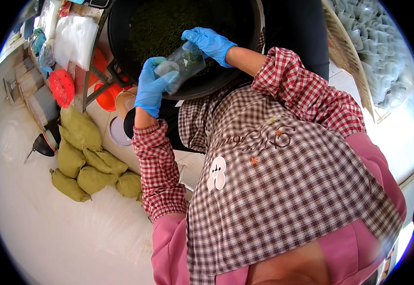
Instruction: The person scoops green tea leaves from a large black bowl and fills individual tea bags by hand. They place the filled bags into a white tray and repeat the process continuously.
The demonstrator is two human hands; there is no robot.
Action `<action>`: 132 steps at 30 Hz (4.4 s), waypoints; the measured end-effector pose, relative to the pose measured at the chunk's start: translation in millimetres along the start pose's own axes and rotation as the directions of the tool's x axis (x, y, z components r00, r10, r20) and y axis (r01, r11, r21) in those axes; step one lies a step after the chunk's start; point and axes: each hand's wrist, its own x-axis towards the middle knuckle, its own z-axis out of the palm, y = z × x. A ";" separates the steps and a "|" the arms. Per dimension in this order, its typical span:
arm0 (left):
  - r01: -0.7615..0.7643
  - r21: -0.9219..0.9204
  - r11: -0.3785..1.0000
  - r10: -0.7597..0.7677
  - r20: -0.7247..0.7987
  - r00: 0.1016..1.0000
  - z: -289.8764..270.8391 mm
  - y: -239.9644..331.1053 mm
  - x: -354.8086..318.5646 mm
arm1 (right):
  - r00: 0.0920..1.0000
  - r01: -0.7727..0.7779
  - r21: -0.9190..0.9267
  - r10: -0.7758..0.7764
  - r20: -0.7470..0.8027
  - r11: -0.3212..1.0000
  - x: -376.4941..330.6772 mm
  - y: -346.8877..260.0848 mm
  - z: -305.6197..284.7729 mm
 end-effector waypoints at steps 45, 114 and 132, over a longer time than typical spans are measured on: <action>-0.157 0.504 0.850 0.020 0.267 0.964 24.7 136.6 68.5 | -0.307 -0.642 -0.359 -0.656 -0.689 0.678 -434.9 -184.0 -550.3; -0.049 -0.358 0.932 0.008 -0.115 0.993 34.7 -30.4 -8.4 | 0.974 0.219 -0.817 -0.078 0.211 0.533 -54.8 -43.7 2.8; -0.026 -0.386 0.922 -0.048 -0.180 0.982 63.9 -41.9 -32.3 | 0.967 0.254 -0.754 -0.139 0.214 0.605 -47.0 -11.0 -5.2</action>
